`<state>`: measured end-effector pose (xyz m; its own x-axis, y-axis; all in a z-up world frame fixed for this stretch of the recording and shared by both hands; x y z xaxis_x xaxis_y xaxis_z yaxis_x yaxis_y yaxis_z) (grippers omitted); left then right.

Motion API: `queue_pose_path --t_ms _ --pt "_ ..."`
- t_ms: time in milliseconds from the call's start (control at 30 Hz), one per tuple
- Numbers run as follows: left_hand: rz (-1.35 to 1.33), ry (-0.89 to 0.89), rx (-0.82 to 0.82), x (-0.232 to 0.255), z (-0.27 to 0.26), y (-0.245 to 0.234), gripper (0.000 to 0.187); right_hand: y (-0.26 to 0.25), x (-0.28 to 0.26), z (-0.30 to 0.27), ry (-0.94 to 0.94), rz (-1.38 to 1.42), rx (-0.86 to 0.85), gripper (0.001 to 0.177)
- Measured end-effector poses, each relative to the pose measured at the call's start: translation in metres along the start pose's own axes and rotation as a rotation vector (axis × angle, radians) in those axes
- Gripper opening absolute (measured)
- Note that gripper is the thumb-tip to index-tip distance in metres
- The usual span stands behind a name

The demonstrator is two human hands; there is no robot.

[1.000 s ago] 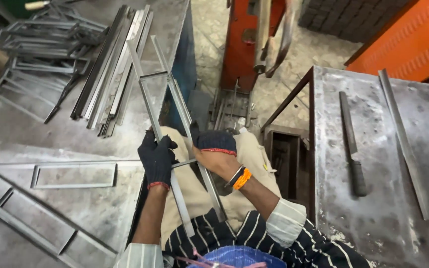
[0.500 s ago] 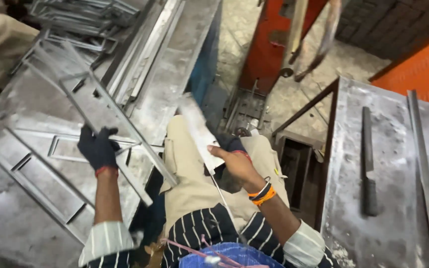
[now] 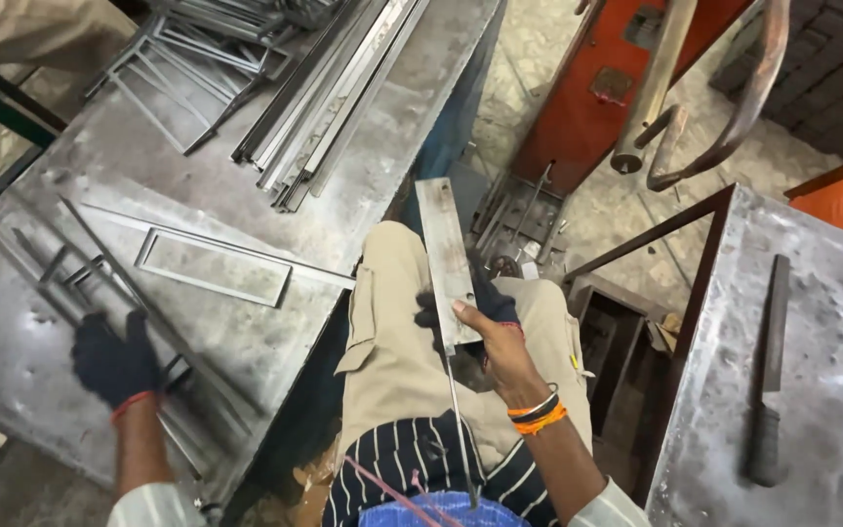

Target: Assembling and spot-welding metal components to create frames at a manual workstation.

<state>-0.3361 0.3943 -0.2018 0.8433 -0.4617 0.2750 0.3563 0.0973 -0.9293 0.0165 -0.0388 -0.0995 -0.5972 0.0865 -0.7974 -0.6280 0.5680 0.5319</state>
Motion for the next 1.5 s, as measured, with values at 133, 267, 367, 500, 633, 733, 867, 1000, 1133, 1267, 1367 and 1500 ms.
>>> queue_pose_path --t_ms 133,267,367,500,633,733,867,1000,1133,1267,1367,1500 --pt "-0.185 0.309 0.113 0.090 0.022 0.068 0.032 -0.016 0.001 0.013 -0.099 -0.021 -0.052 0.045" --pt "-0.265 0.533 -0.173 0.234 0.054 0.107 0.022 -0.053 0.003 0.005 -0.112 0.020 0.142 0.056" --pt "-0.177 0.484 -0.262 0.281 0.089 0.167 0.025 -0.093 0.029 -0.009 -0.031 0.073 0.252 0.046" --pt "0.014 0.360 -0.221 0.275 0.141 0.265 0.021 -0.099 0.029 -0.026 -0.008 0.137 0.302 0.034" --pt "0.042 0.299 -0.215 0.288 0.147 0.263 0.028 -0.115 0.042 -0.033 0.039 0.189 0.426 0.031" --pt "0.142 0.304 -0.355 0.314 0.125 0.202 0.019 -0.111 0.038 -0.030 0.030 0.215 0.414 0.032" --pt "-0.367 0.197 -0.701 0.336 0.041 0.091 0.032 -0.117 0.049 -0.025 -0.001 0.220 0.357 0.031" --pt "-1.503 -0.282 -1.202 0.306 -0.078 0.116 0.046 -0.128 0.067 -0.025 0.056 0.225 0.313 0.031" --pt "-1.737 -0.545 -1.410 0.366 -0.078 0.100 0.057 -0.109 0.048 -0.027 0.026 0.206 0.248 0.030" --pt "-1.936 -0.413 -1.536 0.410 -0.037 0.185 0.056 -0.111 0.038 -0.032 -0.029 0.215 0.279 0.032" --pt "-1.756 -0.229 -1.350 0.451 -0.019 0.188 0.040 -0.120 0.045 -0.026 0.017 0.217 0.346 0.036" --pt "-1.598 -0.161 -1.185 0.494 -0.041 0.193 0.039 -0.092 -0.022 -0.017 -0.170 -0.043 0.405 0.052"
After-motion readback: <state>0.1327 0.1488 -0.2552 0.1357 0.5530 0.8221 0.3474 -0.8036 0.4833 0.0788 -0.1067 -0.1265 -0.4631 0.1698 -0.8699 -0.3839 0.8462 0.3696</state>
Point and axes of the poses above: each hand's wrist, its own z-axis towards the middle knuckle, its own y-axis out of the palm, x = y × z, the point moved 8 cm from there along z, towards the middle knuckle, and after that the axes turned 14 degrees about -x, right-handed, at the moved point
